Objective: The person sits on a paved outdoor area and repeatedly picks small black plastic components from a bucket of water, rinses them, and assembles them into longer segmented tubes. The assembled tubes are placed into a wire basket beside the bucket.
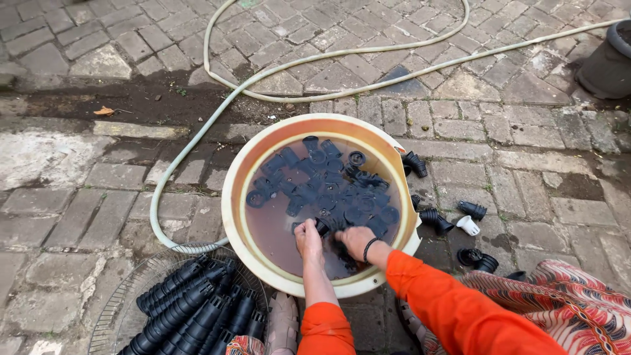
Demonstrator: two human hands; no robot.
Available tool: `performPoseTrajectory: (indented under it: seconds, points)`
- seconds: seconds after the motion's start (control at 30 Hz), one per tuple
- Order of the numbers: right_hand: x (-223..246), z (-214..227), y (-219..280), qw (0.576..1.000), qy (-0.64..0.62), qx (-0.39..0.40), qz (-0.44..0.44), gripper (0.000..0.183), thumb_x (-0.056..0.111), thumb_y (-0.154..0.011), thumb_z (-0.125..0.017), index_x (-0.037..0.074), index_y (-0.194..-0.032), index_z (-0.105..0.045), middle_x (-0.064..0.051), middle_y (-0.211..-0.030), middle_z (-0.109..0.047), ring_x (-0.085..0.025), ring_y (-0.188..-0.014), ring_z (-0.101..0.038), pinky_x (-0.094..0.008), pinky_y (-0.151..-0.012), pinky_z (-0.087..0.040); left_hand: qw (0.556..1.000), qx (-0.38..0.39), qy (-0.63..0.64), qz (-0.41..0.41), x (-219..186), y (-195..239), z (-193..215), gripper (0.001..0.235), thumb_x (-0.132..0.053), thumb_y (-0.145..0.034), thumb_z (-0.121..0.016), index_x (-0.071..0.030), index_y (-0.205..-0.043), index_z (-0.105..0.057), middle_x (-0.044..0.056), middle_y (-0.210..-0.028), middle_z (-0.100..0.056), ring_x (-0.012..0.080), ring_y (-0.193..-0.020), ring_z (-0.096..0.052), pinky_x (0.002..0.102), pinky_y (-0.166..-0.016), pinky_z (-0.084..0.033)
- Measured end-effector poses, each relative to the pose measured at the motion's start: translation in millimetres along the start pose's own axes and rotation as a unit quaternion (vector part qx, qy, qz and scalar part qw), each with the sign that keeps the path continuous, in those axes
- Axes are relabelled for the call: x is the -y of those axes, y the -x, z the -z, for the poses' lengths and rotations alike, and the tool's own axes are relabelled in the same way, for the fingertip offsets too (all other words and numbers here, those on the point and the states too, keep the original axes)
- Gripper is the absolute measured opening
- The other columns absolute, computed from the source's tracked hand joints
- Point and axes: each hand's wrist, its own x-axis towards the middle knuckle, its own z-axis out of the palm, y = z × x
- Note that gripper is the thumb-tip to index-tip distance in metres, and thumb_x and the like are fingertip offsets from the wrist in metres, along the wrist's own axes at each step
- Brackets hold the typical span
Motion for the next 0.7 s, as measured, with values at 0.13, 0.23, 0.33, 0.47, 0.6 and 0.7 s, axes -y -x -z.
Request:
performPoseTrajectory:
  seconds: [0.13,0.23,0.33,0.47,0.6,0.7]
  points:
    - [13.1,29.9,0.4,0.992,-0.015,0.116,-0.043,0.042,0.013,-0.081,-0.073,0.018,-0.122,-0.069,-0.018,-0.106,-0.071,-0.038,-0.105,-0.068,-0.047,-0.087,-0.055,0.999,-0.006,-0.021,-0.045,26.7,-22.9,1.5,0.035,-0.032,-0.084,-0.067,-0.007,-0.108,-0.065,0.01,-0.104,-0.068,0.0191,-0.094,-0.063,0.032,-0.083,-0.049]
    - [0.5,69.4,8.9,0.982,-0.177,0.036,-0.06,0.042,0.032,-0.08,-0.087,0.011,-0.113,-0.071,-0.017,-0.1,-0.072,-0.032,-0.1,-0.068,-0.041,-0.087,-0.053,0.996,0.014,-0.056,-0.074,17.3,-16.9,-1.7,0.032,-0.032,-0.086,-0.069,-0.007,-0.104,-0.07,0.008,-0.103,-0.072,0.0141,-0.089,-0.063,0.027,-0.078,-0.049]
    - [-13.8,90.6,15.7,0.912,-0.407,-0.054,-0.007,0.027,0.026,-0.088,-0.08,0.006,-0.105,-0.073,-0.008,-0.085,-0.073,-0.015,-0.081,-0.065,-0.031,-0.077,-0.053,0.995,0.094,0.037,0.021,-2.1,0.5,-6.1,0.029,-0.036,-0.091,-0.062,-0.013,-0.109,-0.064,0.003,-0.095,-0.066,0.0127,-0.072,-0.058,0.03,-0.061,-0.046]
    - [-5.4,115.1,26.3,0.777,-0.622,-0.099,0.005,0.021,0.017,-0.088,-0.077,0.006,-0.105,-0.07,0.007,-0.093,-0.066,-0.002,-0.088,-0.057,-0.022,-0.081,-0.048,0.98,0.139,0.119,0.081,-19.8,19.0,-8.0,0.035,-0.04,-0.097,-0.049,-0.013,-0.106,-0.068,0.005,-0.078,-0.061,0.0132,-0.056,-0.053,0.028,-0.05,-0.044]
    - [-4.2,129.6,37.0,0.724,-0.677,-0.123,-0.056,0.02,0.014,-0.089,-0.075,0.007,-0.108,-0.072,0.007,-0.093,-0.063,-0.006,-0.083,-0.051,-0.024,-0.073,-0.039,0.976,0.149,0.149,0.048,-37.6,26.1,-8.3,0.032,-0.037,-0.094,-0.049,-0.012,-0.1,-0.069,0.003,-0.076,-0.064,0.0143,-0.052,-0.052,0.028,-0.047,-0.041]
    - [-21.1,154.1,35.4,0.665,-0.728,-0.166,0.018,0.019,0.012,-0.091,-0.07,0.006,-0.109,-0.072,0.004,-0.101,-0.068,-0.005,-0.095,-0.06,-0.021,-0.089,-0.048,0.982,0.118,0.138,-0.051,-39.9,11.6,-6.4,0.03,-0.035,-0.096,-0.053,-0.009,-0.098,-0.068,0.003,-0.076,-0.064,0.0114,-0.054,-0.051,0.026,-0.048,-0.039]
